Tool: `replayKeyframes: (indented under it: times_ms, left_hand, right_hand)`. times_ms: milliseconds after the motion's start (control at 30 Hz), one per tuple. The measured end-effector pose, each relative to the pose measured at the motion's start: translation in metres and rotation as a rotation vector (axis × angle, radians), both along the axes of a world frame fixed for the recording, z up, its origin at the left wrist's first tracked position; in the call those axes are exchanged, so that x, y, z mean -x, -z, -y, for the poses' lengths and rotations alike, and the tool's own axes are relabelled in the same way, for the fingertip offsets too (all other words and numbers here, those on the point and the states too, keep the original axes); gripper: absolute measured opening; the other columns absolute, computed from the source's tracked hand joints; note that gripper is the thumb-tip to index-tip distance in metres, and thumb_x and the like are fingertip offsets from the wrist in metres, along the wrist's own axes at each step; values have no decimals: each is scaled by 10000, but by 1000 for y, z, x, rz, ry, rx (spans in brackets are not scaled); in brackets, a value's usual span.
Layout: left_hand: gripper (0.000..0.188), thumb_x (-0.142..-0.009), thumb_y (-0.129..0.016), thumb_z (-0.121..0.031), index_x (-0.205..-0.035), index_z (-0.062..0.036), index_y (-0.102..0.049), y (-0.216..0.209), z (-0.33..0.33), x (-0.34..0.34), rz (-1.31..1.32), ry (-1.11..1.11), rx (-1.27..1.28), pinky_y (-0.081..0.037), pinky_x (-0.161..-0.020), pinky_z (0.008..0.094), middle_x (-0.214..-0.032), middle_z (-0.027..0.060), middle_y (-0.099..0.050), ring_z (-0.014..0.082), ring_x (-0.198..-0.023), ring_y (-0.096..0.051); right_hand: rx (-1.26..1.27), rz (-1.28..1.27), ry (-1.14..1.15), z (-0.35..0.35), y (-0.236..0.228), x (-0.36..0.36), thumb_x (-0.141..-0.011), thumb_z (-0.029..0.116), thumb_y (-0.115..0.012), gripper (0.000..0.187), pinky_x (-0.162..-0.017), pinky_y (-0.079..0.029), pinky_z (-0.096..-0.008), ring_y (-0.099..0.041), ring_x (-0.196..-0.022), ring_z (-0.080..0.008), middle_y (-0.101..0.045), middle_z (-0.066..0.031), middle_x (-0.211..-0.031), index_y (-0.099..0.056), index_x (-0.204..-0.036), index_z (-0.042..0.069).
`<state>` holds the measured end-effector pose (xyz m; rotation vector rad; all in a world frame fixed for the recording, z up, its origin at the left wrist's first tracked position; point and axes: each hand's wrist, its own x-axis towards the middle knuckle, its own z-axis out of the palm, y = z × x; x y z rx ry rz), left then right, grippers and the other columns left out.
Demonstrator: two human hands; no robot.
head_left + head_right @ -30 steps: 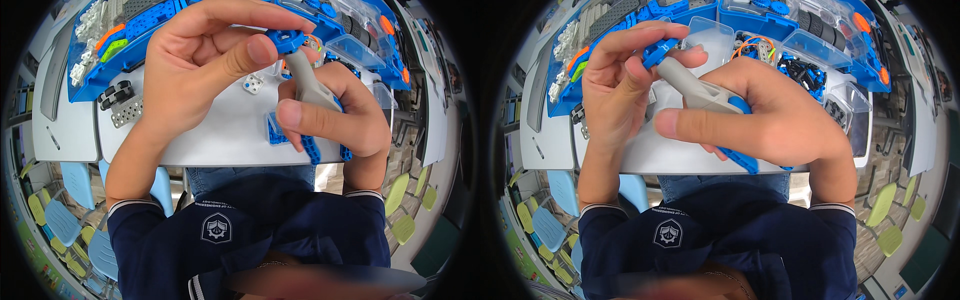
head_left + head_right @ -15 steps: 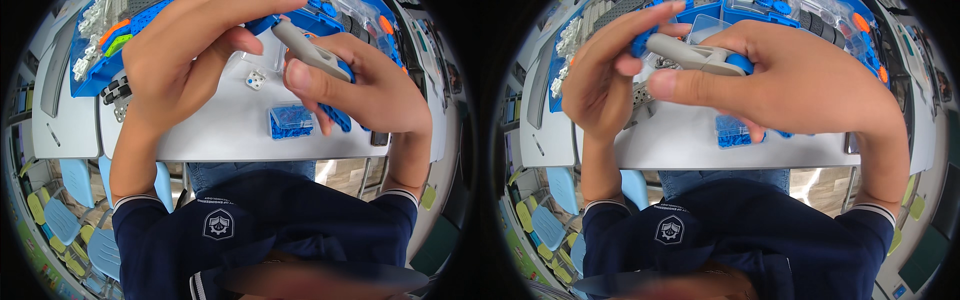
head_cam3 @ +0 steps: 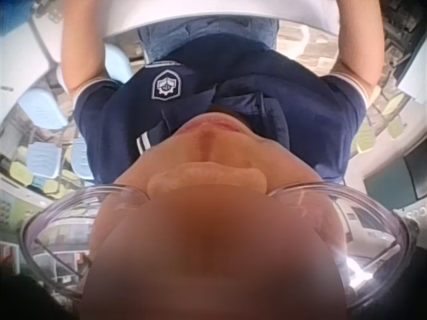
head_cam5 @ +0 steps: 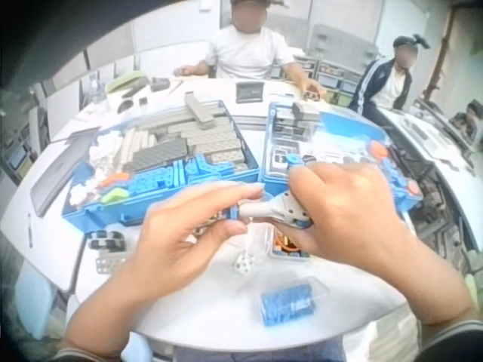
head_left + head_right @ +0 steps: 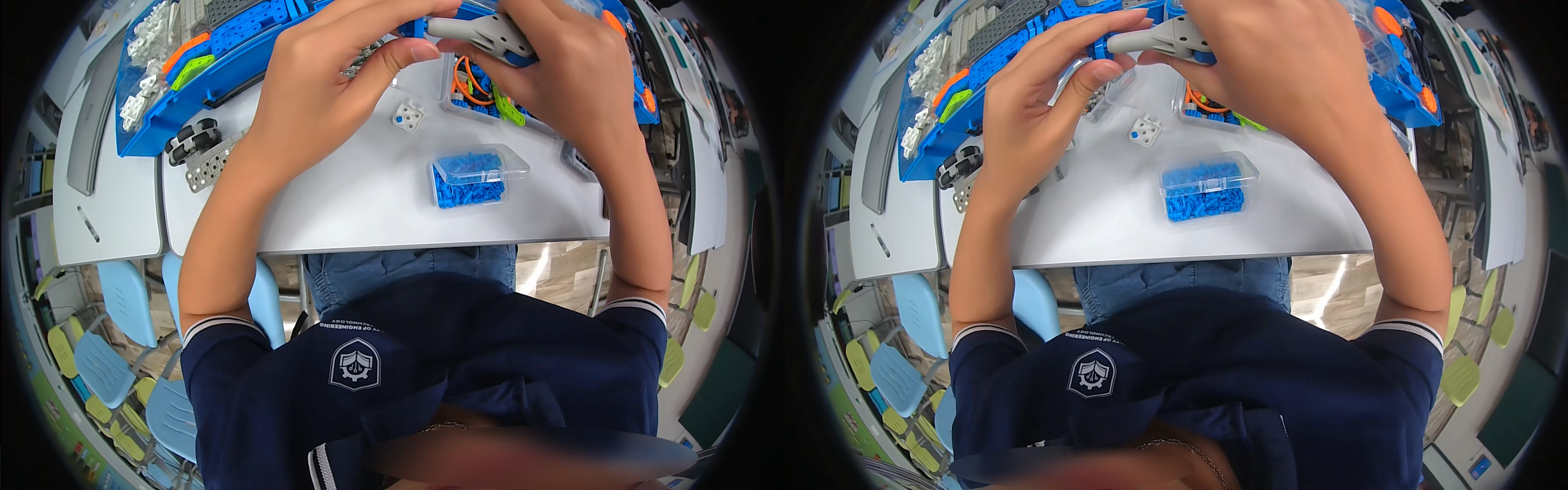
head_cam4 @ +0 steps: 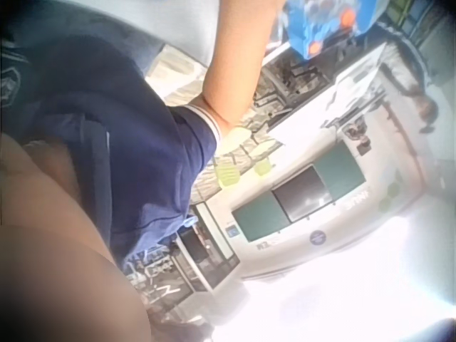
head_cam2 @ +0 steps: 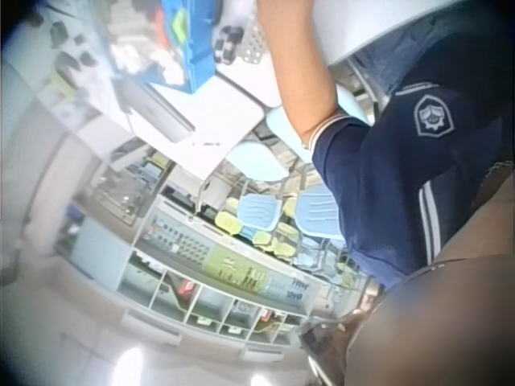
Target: The person assembles a modular educational kit using various plastic components. They connect blue and green pieces, attach a gray motor-like unit, and integrate a perforated beam with wheels. The person handles multiple small parts from organized trays and secures them into a larger structure.
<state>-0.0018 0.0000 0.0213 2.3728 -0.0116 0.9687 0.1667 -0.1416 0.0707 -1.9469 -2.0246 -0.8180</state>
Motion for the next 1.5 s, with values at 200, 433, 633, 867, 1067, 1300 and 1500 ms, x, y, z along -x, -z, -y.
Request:
replayKeyframes:
  times_ms: [200,433,633,867,1067,1300,1500]
  left_hand:
    - [309,-872,-699,-138,-1181,-149,-709,4,4,-5,32,-94,-240,-532,-721,283,-1025,54,-709,169,-867,-664]
    - [327,-916,-668,-325,-1159,-116,-607,1,3,4,-164,-104,-274,-487,-598,328,-708,74,-602,219,-663,-630]
    - [331,-891,-685,-361,-899,-82,-508,6,7,2,-95,-55,-414,-461,-462,342,-597,58,-578,247,-512,-596]
    - [324,-878,-694,-330,-901,-76,-494,3,12,5,-88,-24,-357,-458,-460,363,-599,71,-573,269,-515,-597]
    - [268,-875,-683,-273,-912,-58,-528,1,14,7,1,6,-368,-454,-465,359,-603,58,-557,265,-517,-589]
    - [150,-956,-570,-172,-980,-25,-551,0,-4,27,330,-46,61,-473,-566,273,-763,66,-590,166,-584,-564]
    - [204,-1018,-510,-209,-1055,-10,-478,6,6,13,154,156,341,-452,-721,271,-910,96,-579,143,-754,-523]
  right_hand:
    - [-111,74,-121,-7,3,-10,-566,120,-765,226,-527,-464,-360,-604,-573,-244,-577,-57,-617,-597,-714,92]
    - [-46,207,-219,-10,1,-13,-556,137,-709,187,-500,-441,-357,-559,-542,-218,-500,-29,-575,-556,-660,106]
    - [-127,144,-418,-13,8,-21,-579,150,-667,170,-474,-412,-345,-508,-495,-205,-439,-22,-566,-524,-653,93]
    - [-104,196,-403,-10,6,-21,-599,137,-647,145,-426,-380,-331,-488,-459,-190,-422,-19,-554,-524,-654,86]
    - [-138,173,-425,-2,3,-22,-600,127,-650,135,-408,-373,-317,-484,-442,-179,-416,-19,-544,-536,-657,83]
    - [-461,-28,148,11,-37,-74,-776,42,-724,198,-482,-383,-289,-510,-492,-186,-556,-78,-594,-563,-660,46]
    - [-240,-659,120,11,-24,-54,-906,162,-698,277,-506,-377,-242,-495,-539,-93,-576,-3,-608,-594,-672,57]
